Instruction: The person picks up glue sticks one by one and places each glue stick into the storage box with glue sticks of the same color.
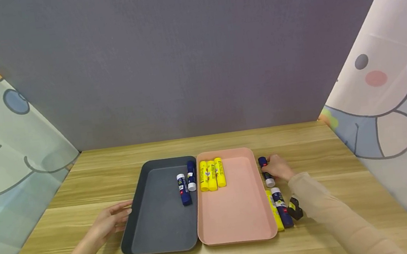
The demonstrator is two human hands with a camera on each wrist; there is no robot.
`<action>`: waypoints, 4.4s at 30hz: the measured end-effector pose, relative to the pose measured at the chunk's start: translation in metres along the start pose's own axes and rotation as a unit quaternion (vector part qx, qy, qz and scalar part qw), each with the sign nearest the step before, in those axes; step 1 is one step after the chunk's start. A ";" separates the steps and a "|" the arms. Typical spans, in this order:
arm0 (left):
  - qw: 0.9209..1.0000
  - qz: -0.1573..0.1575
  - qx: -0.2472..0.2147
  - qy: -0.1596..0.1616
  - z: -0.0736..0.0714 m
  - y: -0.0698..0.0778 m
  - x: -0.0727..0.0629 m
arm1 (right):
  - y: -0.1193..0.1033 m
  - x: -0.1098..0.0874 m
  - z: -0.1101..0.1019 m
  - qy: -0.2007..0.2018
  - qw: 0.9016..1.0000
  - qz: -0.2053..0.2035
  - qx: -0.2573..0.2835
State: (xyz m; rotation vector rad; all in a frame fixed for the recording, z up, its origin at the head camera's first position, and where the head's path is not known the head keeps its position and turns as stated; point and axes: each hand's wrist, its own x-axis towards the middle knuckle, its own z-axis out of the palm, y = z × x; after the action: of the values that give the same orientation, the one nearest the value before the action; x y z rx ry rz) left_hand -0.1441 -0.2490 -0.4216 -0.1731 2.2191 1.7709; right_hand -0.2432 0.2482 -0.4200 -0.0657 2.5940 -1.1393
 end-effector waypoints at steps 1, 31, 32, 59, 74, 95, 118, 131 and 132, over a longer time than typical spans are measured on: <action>1.000 0.000 0.001 -0.001 0.000 0.000 0.000 | -0.003 -0.002 0.001 0.003 1.000 0.003 -0.003; 1.000 0.001 0.004 0.003 -0.001 0.000 0.001 | -0.028 -0.015 -0.007 0.029 0.999 0.023 0.002; 1.000 0.002 0.004 0.001 -0.001 0.000 0.001 | -0.029 -0.014 -0.007 0.028 0.999 0.024 0.007; 1.000 0.001 0.018 0.015 0.001 0.002 -0.001 | -0.068 -0.011 -0.008 0.023 0.999 0.025 0.001; 1.000 0.000 0.014 0.020 0.002 0.002 -0.001 | -0.094 -0.003 0.005 0.019 0.999 0.029 0.011; 1.000 -0.003 0.013 0.014 0.001 0.001 -0.001 | -0.123 0.005 0.035 0.013 0.999 0.020 0.026; 1.000 0.000 0.013 0.010 0.001 0.001 0.000 | -0.156 0.015 0.069 -0.003 0.998 0.019 0.065; 1.000 -0.006 0.009 0.016 0.000 -0.001 0.001 | -0.174 0.020 0.089 -0.009 0.998 -0.002 0.068; 1.000 -0.004 0.009 0.014 0.000 -0.001 0.001 | -0.176 0.021 0.091 -0.010 0.998 -0.004 0.069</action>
State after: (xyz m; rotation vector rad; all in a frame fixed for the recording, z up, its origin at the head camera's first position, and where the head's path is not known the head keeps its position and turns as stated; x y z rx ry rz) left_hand -0.1449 -0.2487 -0.4231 -0.2045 2.2500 1.7527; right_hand -0.2500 0.0602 -0.3557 -0.0562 2.4930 -1.3109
